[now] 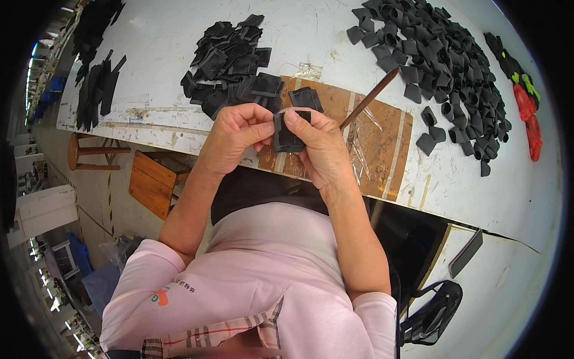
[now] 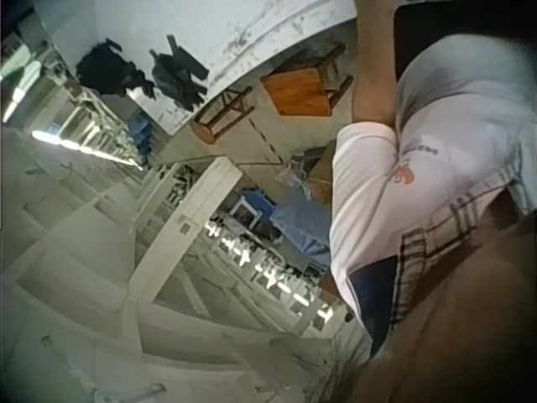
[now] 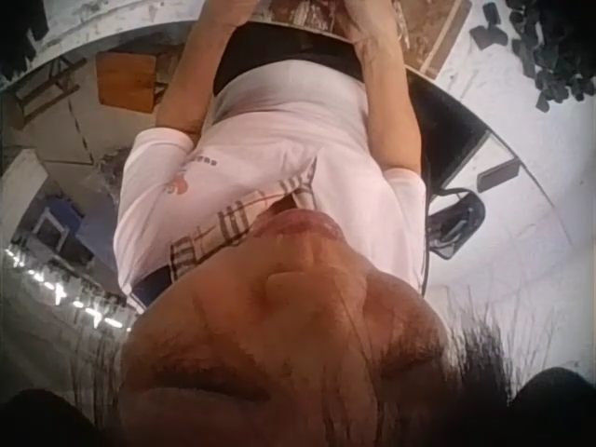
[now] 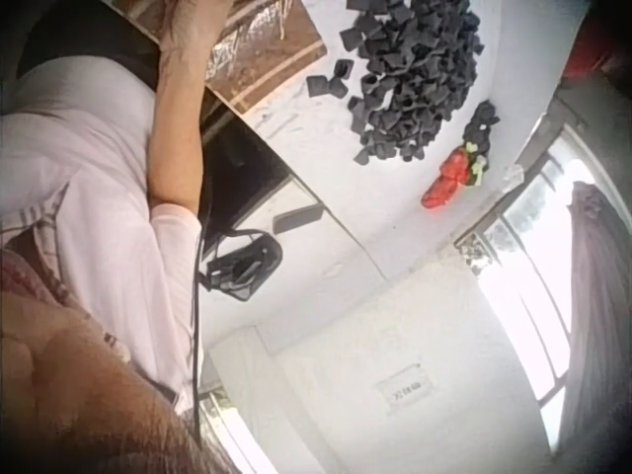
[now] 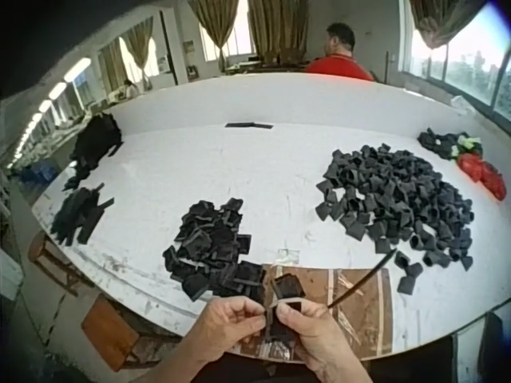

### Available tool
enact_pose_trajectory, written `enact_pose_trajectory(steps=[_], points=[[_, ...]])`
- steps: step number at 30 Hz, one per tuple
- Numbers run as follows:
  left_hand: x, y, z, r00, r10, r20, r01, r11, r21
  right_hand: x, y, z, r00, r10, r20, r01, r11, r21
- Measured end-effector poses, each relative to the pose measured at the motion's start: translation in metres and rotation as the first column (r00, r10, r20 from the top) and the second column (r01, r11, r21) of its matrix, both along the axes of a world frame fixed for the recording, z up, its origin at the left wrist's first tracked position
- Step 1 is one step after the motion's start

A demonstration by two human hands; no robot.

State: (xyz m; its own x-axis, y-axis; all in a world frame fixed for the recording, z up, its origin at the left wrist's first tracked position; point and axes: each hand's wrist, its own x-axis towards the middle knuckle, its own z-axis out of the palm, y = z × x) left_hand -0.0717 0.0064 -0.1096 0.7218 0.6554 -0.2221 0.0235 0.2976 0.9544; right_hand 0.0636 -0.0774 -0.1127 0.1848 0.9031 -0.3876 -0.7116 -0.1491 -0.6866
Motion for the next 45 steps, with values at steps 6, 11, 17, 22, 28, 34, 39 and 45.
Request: enact_pose_trajectory(steps=[6, 11, 17, 22, 28, 34, 39, 45], points=[[0.004, -0.017, 0.012, 0.984, 0.156, -0.084, -0.123, 0.943, 0.31, -0.017, -0.013, 0.01, 0.005, -0.227, 0.974, 0.22, 0.95, 0.22], [0.013, -0.041, 0.02, 0.973, 0.228, 0.046, -0.215, 0.809, 0.547, -0.019, -0.027, 0.019, 0.148, -0.362, 0.92, 0.103, 0.931, 0.35], [0.033, -0.052, 0.029, 0.89, 0.412, 0.193, -0.455, 0.787, 0.416, -0.015, -0.026, 0.024, -0.13, -0.353, 0.927, 0.154, 0.916, 0.37], [0.026, -0.042, 0.039, 0.844, 0.187, 0.503, 0.262, 0.673, -0.691, 0.0, -0.041, 0.037, 0.747, -0.342, 0.57, 0.292, 0.939, 0.18], [0.048, -0.063, 0.043, 0.959, 0.263, 0.104, -0.272, 0.754, 0.599, 0.016, -0.052, 0.041, 0.962, -0.104, -0.252, 0.17, 0.952, 0.254], [0.067, -0.026, 0.067, 0.884, 0.171, 0.434, 0.086, 0.855, -0.512, 0.042, -0.041, 0.095, 0.774, -0.222, 0.593, 0.116, 0.97, 0.212], [0.076, -0.007, 0.052, 0.647, 0.191, 0.738, 0.644, 0.381, -0.663, 0.074, -0.014, 0.078, 0.9, -0.062, 0.432, -0.065, 0.96, 0.274], [0.078, -0.016, 0.057, 0.819, 0.091, 0.567, 0.377, 0.659, -0.65, 0.081, -0.013, 0.07, 0.895, -0.026, 0.446, -0.121, 0.947, 0.297]])
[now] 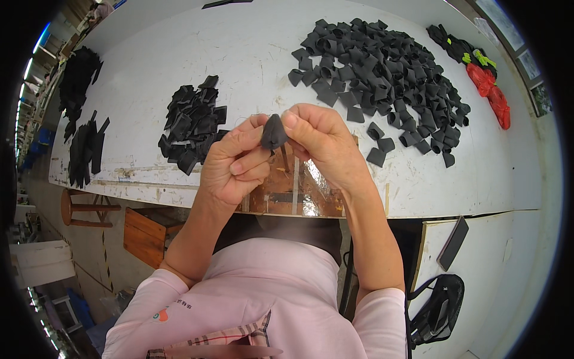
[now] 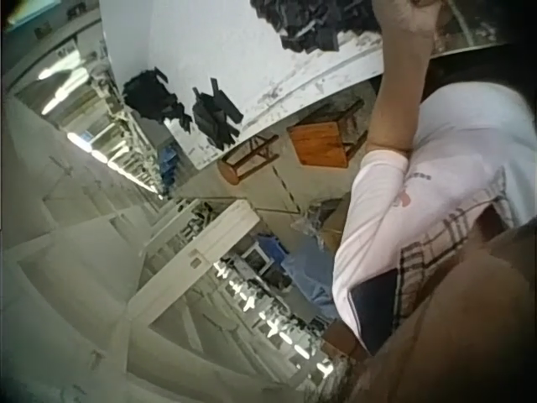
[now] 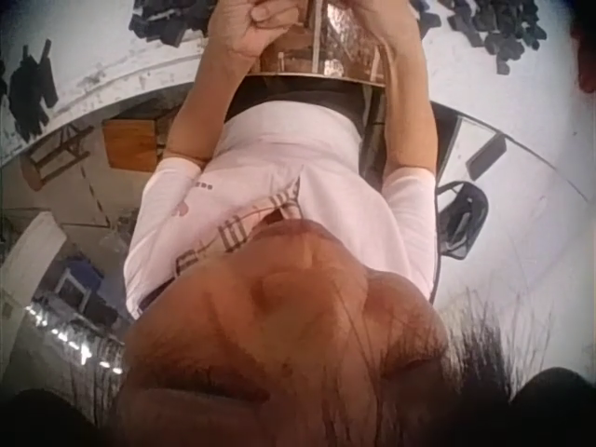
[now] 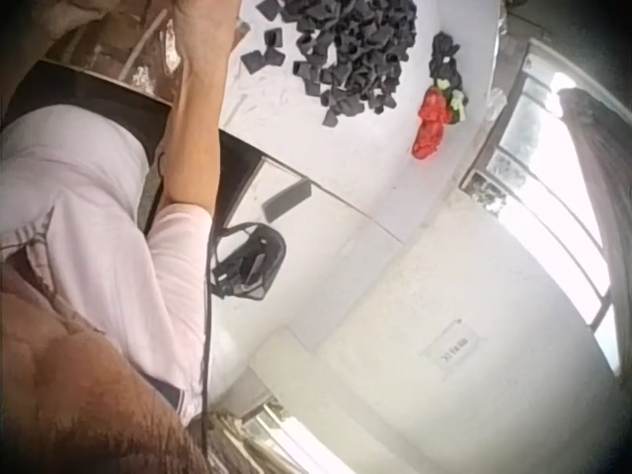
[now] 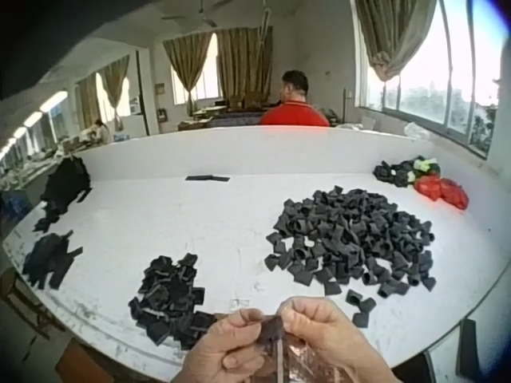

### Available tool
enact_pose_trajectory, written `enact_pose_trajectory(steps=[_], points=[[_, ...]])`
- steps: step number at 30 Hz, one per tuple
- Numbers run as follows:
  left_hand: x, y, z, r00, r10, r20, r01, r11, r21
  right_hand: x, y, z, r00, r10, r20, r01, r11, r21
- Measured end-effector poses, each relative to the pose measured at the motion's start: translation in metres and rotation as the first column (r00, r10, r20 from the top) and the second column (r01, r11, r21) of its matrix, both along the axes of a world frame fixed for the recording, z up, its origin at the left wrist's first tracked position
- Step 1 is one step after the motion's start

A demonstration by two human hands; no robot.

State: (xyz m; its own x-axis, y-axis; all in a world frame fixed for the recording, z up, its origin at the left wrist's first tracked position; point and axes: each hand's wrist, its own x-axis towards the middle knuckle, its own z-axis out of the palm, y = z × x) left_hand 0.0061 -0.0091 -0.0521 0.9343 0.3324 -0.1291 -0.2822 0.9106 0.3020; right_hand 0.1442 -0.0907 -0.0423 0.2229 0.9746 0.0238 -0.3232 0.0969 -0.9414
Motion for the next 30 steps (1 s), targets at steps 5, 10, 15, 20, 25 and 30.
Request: enact_pose_trajectory(steps=[5, 10, 15, 20, 25, 30], points=[[0.001, -0.002, 0.002, 0.955, 0.294, -0.041, -0.215, 0.779, 0.588, 0.0, 0.004, -0.006, 0.999, 0.034, 0.035, -0.036, 0.998, 0.043], [0.007, -0.001, 0.015, 0.835, 0.506, 0.219, -0.374, 0.228, 0.899, -0.002, 0.0, 0.006, 0.927, -0.124, 0.354, 0.123, 0.992, 0.027], [0.008, 0.012, 0.024, 0.842, 0.409, 0.351, -0.264, -0.253, 0.931, -0.02, -0.015, 0.01, 0.678, -0.474, 0.562, 0.474, 0.866, 0.159], [0.006, 0.001, 0.015, 0.828, 0.488, 0.276, -0.384, 0.136, 0.913, -0.029, -0.016, 0.018, 0.489, -0.554, 0.674, 0.323, 0.833, 0.45], [0.002, 0.003, 0.011, 0.831, 0.505, 0.235, -0.538, 0.619, 0.572, -0.03, -0.013, 0.032, 0.432, -0.524, 0.735, 0.307, 0.851, 0.426], [-0.002, -0.001, 0.004, 0.846, 0.5, 0.186, -0.516, 0.676, 0.527, -0.025, -0.009, 0.021, 0.398, -0.572, 0.717, 0.303, 0.82, 0.485]])
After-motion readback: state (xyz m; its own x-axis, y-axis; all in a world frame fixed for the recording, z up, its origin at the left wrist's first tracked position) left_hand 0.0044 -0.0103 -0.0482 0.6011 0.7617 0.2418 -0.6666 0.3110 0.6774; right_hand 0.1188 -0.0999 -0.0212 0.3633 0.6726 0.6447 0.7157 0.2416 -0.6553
